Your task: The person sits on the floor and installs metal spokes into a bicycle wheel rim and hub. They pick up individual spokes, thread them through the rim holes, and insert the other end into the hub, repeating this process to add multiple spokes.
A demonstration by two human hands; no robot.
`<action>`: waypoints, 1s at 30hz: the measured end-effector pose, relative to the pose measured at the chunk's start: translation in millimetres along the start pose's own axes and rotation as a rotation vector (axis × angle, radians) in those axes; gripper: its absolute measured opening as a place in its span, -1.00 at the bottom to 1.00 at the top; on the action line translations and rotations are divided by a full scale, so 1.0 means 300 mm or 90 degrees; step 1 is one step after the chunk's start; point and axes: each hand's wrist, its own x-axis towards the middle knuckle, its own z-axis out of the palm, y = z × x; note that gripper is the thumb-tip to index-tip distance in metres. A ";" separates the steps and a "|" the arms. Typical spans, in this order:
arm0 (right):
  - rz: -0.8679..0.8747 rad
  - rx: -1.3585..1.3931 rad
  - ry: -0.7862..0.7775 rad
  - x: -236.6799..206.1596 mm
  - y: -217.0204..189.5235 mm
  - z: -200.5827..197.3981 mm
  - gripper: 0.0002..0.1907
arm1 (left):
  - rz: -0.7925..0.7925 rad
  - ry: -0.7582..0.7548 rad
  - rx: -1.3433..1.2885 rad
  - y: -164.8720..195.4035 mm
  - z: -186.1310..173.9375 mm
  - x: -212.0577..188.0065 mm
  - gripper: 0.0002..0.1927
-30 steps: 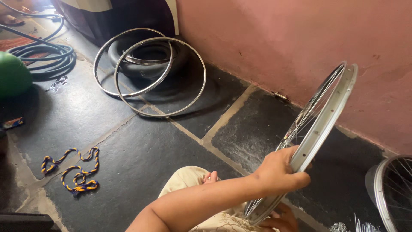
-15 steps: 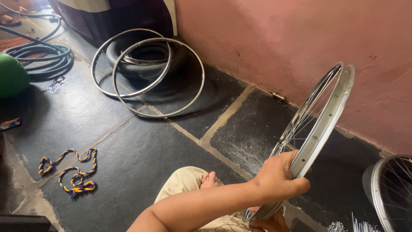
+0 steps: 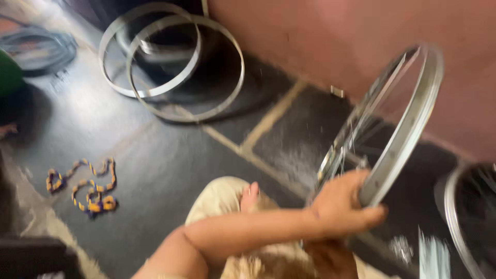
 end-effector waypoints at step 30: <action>0.395 0.164 0.009 -0.058 0.152 -0.136 -0.86 | 0.158 -0.385 -0.414 -0.416 0.217 0.196 -0.84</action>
